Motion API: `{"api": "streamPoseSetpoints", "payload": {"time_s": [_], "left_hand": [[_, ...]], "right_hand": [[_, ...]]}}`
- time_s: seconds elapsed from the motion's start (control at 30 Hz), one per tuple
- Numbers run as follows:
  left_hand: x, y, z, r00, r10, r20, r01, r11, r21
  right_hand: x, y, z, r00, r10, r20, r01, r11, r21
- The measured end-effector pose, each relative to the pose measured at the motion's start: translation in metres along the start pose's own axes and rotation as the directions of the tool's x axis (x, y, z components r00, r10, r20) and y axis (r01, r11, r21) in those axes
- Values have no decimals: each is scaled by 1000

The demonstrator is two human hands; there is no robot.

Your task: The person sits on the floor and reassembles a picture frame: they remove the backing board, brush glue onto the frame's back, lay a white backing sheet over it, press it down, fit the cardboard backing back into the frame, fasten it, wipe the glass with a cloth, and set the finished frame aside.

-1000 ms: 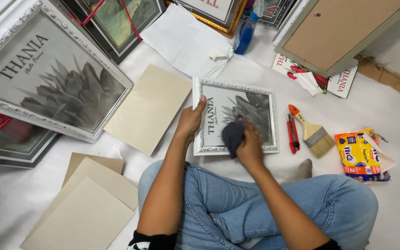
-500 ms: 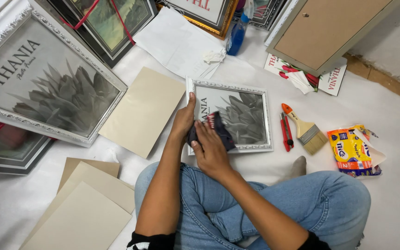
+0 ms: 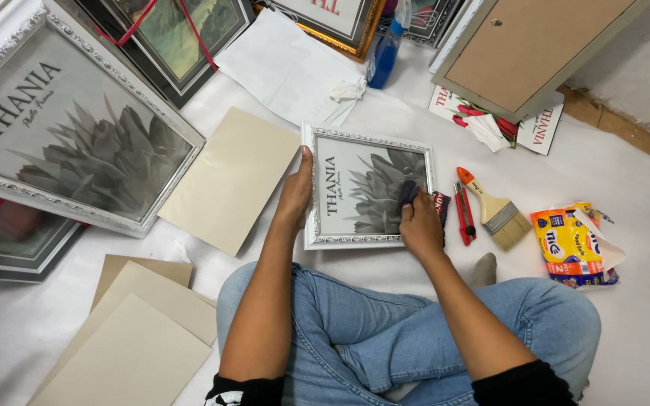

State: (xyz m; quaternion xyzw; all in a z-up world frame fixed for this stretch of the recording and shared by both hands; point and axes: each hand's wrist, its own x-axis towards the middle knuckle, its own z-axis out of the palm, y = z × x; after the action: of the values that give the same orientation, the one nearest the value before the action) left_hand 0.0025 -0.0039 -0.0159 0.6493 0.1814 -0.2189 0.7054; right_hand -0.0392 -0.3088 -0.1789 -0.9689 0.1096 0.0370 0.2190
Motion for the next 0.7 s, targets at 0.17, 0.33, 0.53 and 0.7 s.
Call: {"api": "streamPoseSetpoints", "payload": {"time_s": [0.17, 0.33, 0.53, 0.7], "left_hand": [[-8, 9, 0, 1000, 10, 29, -7, 995, -96], [-6, 8, 0, 998, 46, 38, -38, 982, -186], [70, -54, -3, 977, 208, 47, -186, 939, -288], [17, -3, -1, 998, 45, 31, -39, 985, -171]], "right_hand": [[-57, -126, -26, 948, -317, -27, 318, 944, 89], [-65, -190, -10, 868, -494, -55, 496, 854, 155], [3, -227, -9, 902, -425, -78, 432, 888, 160], [51, -228, -12, 834, -545, -84, 546, 838, -10]]}}
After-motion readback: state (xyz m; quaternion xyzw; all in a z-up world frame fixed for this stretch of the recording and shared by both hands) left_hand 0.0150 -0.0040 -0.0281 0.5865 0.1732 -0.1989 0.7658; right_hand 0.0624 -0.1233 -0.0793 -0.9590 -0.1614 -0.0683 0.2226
